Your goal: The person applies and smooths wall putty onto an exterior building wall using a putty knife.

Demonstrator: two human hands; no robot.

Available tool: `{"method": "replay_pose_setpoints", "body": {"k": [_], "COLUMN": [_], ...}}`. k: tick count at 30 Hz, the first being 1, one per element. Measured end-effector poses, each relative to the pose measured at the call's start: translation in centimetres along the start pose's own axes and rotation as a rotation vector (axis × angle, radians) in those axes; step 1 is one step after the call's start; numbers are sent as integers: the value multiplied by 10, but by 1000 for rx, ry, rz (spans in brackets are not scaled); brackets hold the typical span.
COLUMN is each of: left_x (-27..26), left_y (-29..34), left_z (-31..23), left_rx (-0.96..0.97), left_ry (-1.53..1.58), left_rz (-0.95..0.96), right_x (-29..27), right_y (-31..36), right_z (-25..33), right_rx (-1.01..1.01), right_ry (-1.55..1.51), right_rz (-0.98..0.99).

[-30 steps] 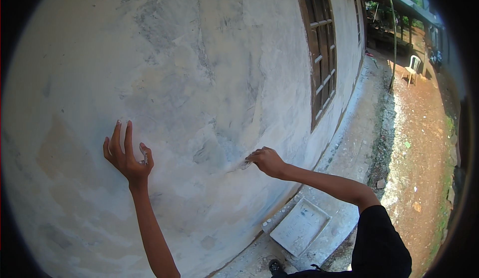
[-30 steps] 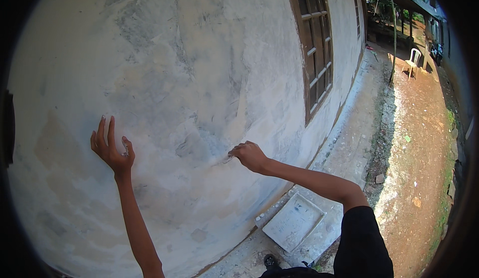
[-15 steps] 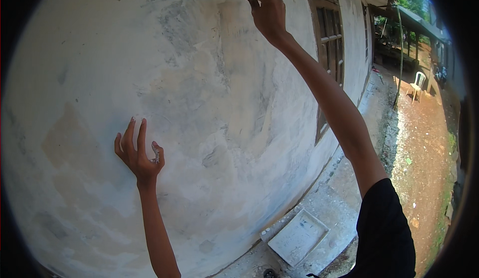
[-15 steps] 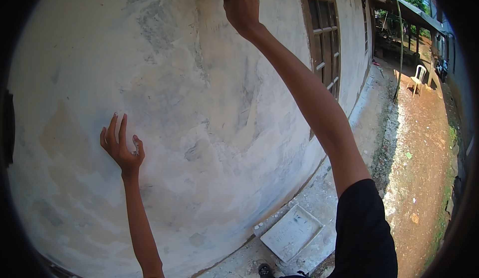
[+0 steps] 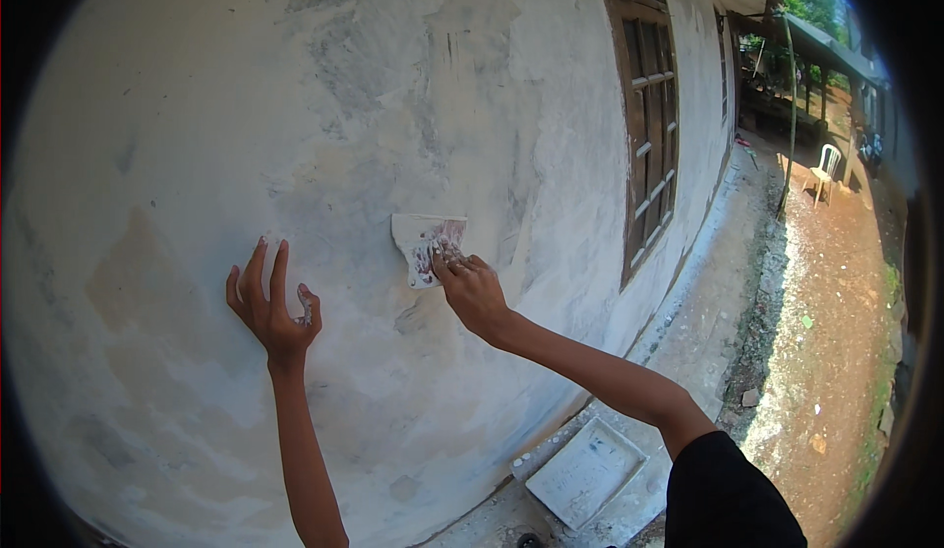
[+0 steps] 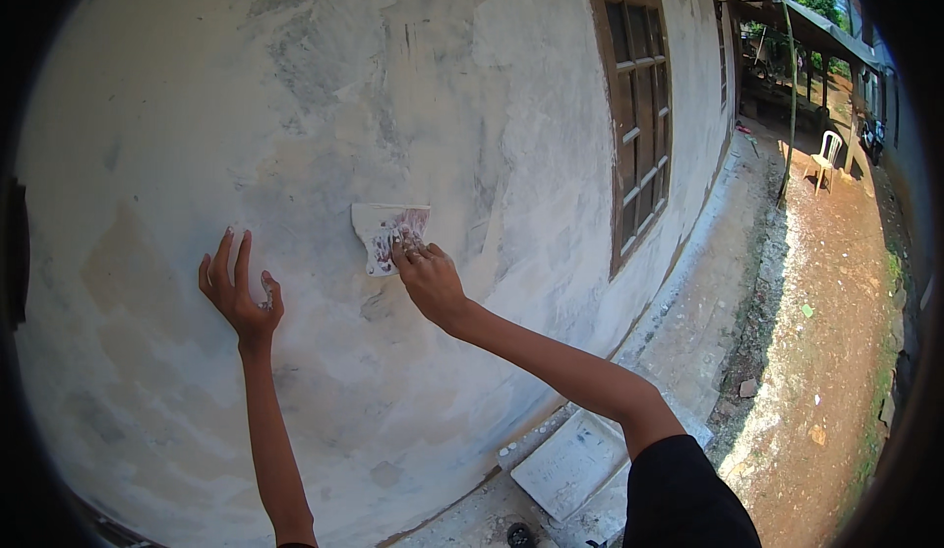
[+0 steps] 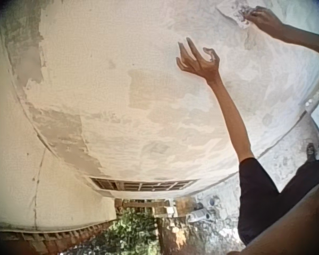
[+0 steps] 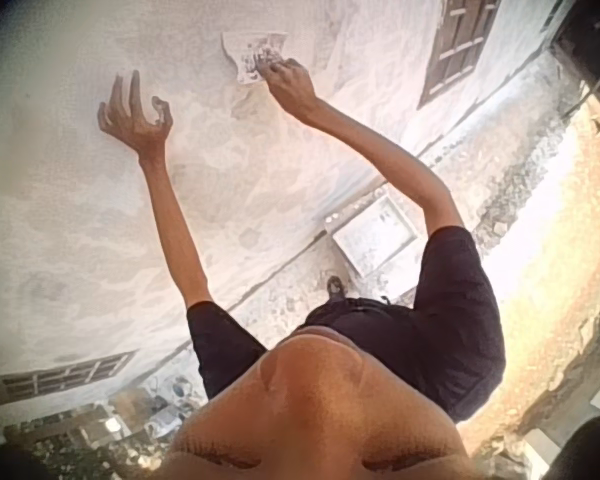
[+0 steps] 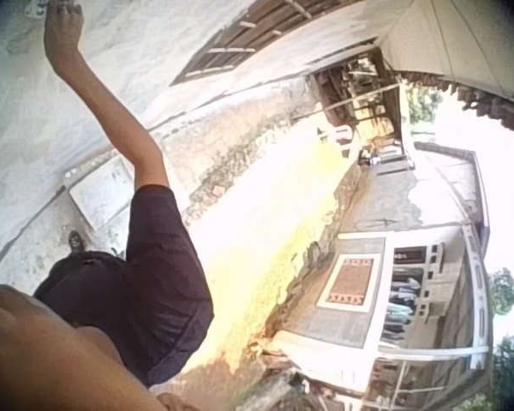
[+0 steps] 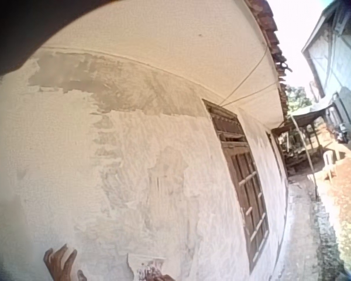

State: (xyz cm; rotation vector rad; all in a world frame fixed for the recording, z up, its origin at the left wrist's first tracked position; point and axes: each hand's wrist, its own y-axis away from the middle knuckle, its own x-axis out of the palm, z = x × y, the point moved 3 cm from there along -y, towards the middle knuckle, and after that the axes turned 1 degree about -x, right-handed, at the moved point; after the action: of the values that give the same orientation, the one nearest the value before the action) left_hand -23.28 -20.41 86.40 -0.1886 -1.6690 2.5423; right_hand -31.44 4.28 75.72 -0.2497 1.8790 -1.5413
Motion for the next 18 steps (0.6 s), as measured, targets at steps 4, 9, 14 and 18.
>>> {"method": "replay_pose_setpoints", "body": {"k": [4,9,14,18], "left_x": [1,3,2,1], "left_y": [-2,-2,0,0], "left_z": [2,-2,-3,0], "left_rx": [-26,-20,-21,-13], "left_ry": [-12,-4,4,1], "left_rz": [4,-14,1,2], "right_x": [-58,-93,-25,4], "right_y": [-25,-130,-99,-12], "right_z": [-36,-110,-52,34], "right_rx": [180,686,429,130], "right_ry": [-200,-17,-1,40], "right_rz": [-174,-260,-237,-117]}}
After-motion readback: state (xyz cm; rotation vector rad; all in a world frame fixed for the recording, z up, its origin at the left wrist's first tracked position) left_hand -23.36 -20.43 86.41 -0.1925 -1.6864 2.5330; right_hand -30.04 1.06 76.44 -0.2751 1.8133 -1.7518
